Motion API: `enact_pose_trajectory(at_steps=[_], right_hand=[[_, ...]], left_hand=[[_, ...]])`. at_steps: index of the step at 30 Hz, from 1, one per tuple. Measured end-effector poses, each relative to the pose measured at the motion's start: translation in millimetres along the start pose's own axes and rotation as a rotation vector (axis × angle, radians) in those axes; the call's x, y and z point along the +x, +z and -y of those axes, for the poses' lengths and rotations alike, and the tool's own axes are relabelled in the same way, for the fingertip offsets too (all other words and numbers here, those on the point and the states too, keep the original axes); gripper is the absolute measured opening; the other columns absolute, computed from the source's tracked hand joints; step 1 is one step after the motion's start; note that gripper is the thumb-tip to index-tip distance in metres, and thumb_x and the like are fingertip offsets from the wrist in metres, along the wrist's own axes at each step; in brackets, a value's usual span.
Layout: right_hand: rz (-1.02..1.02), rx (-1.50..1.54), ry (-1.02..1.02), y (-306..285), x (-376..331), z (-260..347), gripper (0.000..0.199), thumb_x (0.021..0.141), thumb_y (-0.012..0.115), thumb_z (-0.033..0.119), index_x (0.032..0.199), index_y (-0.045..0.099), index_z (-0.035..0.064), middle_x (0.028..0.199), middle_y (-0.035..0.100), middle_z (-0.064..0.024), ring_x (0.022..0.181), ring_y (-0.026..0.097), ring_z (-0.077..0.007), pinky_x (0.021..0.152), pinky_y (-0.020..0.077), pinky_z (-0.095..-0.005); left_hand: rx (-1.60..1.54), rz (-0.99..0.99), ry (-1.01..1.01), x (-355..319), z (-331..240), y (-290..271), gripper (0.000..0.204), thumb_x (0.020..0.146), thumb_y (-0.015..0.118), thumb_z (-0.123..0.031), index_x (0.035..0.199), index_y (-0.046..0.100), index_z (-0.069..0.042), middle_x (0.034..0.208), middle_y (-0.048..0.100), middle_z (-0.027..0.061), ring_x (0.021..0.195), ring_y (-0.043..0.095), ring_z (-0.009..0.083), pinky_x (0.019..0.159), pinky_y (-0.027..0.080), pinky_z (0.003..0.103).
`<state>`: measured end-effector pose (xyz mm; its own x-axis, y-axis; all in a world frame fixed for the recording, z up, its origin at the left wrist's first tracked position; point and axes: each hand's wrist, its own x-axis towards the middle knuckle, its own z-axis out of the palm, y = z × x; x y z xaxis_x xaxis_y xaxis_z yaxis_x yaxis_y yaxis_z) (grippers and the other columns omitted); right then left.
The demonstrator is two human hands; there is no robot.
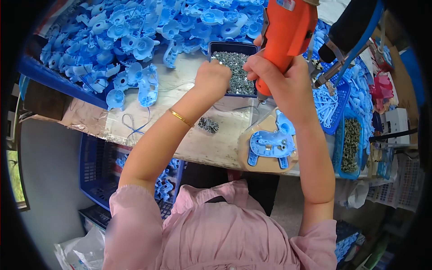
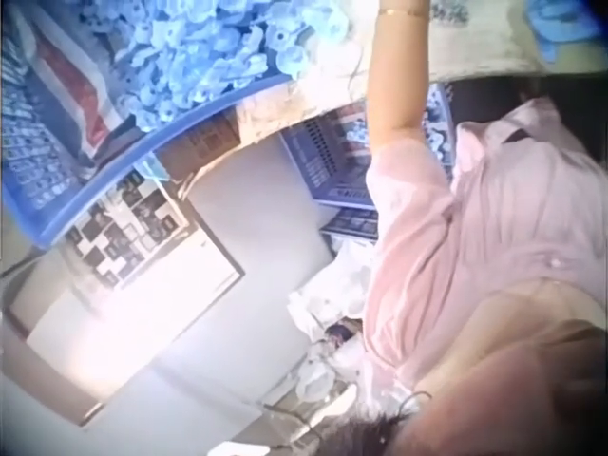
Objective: Assembling blue plastic toy parts by inserting metal components and using an industrial press tool.
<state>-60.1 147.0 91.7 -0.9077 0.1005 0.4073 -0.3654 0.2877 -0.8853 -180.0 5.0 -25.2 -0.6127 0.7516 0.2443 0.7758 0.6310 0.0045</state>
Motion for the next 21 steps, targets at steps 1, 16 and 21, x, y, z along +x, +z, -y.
enact_pose_trajectory(at_steps=[1,16,21], right_hand=[[0.011,0.025,0.023,-3.3,-0.5,-0.4,0.031,0.093,0.070,0.017,0.115,0.061,-0.0024,0.096,0.071,-0.0091,0.079,0.070,-0.0147,0.071,0.0563,-0.0270],[-0.073,0.279,-0.004,-5.7,-18.3,-0.7,0.033,0.086,0.073,0.011,0.112,0.061,-0.0045,0.086,0.068,-0.0057,0.069,0.064,-0.0099,0.062,0.0518,-0.0246],[-0.033,0.237,-0.015,-5.2,-28.0,6.2,0.033,0.089,0.062,0.010,0.118,0.058,-0.0053,0.077,0.068,-0.0082,0.064,0.060,-0.0092,0.061,0.0492,-0.0246]], left_hand=[[-0.020,-0.004,-0.032,-1.8,-1.6,-3.4,0.007,0.077,0.076,-0.021,0.076,0.075,-0.014,0.077,0.071,0.0043,0.088,0.067,0.0247,0.075,0.050,0.038],[-0.457,-0.266,0.239,-44.7,-47.3,-29.6,0.009,0.086,0.069,-0.021,0.088,0.065,-0.013,0.085,0.065,0.0024,0.084,0.065,0.0241,0.068,0.053,0.039],[-0.492,-0.268,0.288,-61.2,-71.3,-34.3,0.013,0.085,0.072,-0.021,0.089,0.062,-0.012,0.082,0.059,0.0010,0.080,0.063,0.0216,0.064,0.052,0.036]])
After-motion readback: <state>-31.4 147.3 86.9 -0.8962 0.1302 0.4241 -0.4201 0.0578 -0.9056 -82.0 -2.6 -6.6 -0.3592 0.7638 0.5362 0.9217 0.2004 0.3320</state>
